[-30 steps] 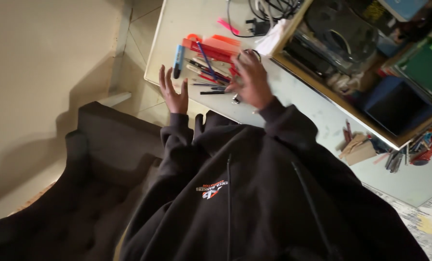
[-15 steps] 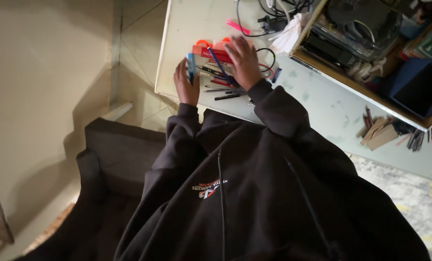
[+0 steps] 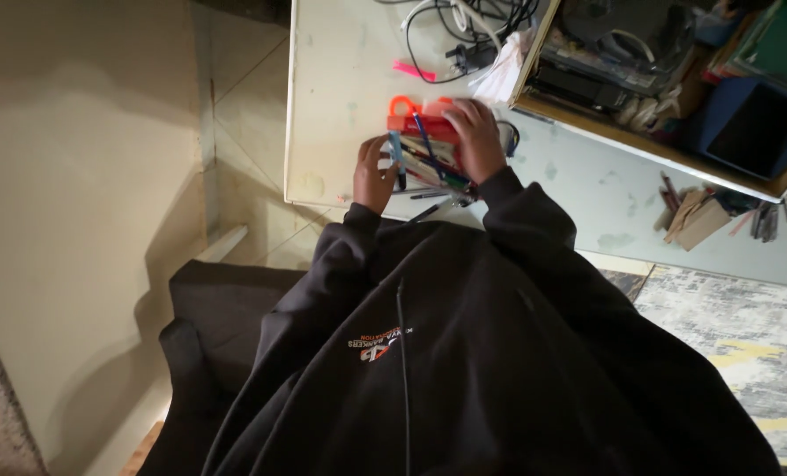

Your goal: The person organizes a cluttered desk by sorting and placing items into a wall-mounted cabinet. They handle a paint palette, a wallet, sunglasses, a pencil case, a tablet, headphones, pens, scissors, and tangled cables, arranging them into compartments and on the desk surface.

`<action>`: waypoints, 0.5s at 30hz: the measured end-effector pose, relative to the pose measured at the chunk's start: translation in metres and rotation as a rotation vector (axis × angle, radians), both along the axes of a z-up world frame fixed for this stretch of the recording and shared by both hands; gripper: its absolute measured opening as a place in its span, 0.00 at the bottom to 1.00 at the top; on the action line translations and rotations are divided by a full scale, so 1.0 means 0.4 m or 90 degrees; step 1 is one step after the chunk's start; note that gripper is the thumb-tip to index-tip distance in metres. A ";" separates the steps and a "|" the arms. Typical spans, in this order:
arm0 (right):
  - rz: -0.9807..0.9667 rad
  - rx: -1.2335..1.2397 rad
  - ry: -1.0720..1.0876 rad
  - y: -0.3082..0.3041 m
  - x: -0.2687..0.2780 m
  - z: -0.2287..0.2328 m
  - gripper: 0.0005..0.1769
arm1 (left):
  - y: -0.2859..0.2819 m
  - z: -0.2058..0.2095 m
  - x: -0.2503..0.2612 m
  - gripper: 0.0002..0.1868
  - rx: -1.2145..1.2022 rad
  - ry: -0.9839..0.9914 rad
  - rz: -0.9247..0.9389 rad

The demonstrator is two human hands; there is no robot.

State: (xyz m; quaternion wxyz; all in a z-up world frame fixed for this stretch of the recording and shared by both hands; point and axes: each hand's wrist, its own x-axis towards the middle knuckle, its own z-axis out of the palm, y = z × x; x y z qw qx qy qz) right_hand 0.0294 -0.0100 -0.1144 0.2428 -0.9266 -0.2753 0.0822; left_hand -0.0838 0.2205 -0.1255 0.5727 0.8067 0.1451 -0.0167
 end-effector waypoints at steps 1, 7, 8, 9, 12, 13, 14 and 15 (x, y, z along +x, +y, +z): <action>-0.015 0.042 0.002 -0.010 -0.002 0.011 0.33 | 0.000 0.007 0.008 0.33 -0.011 0.011 -0.021; -0.020 0.111 -0.074 -0.053 -0.016 0.024 0.27 | 0.019 -0.016 0.035 0.30 0.016 -0.001 -0.064; -0.031 0.135 -0.088 -0.056 -0.016 0.008 0.25 | 0.028 -0.027 0.045 0.24 0.103 -0.011 -0.060; -0.038 0.133 -0.093 -0.051 -0.008 0.023 0.25 | 0.039 -0.004 0.079 0.24 0.102 -0.015 -0.067; -0.059 0.177 -0.070 -0.022 0.027 0.094 0.28 | 0.066 0.061 0.196 0.16 0.231 -0.066 -0.031; -0.073 0.186 -0.088 -0.004 0.048 0.134 0.25 | 0.072 0.077 0.248 0.18 0.279 -0.100 -0.045; -0.086 0.194 -0.106 0.013 0.069 0.174 0.22 | 0.077 0.092 0.301 0.21 0.328 -0.134 -0.059; -0.092 0.195 -0.107 0.028 0.098 0.175 0.22 | 0.076 0.091 0.358 0.21 0.329 -0.137 -0.065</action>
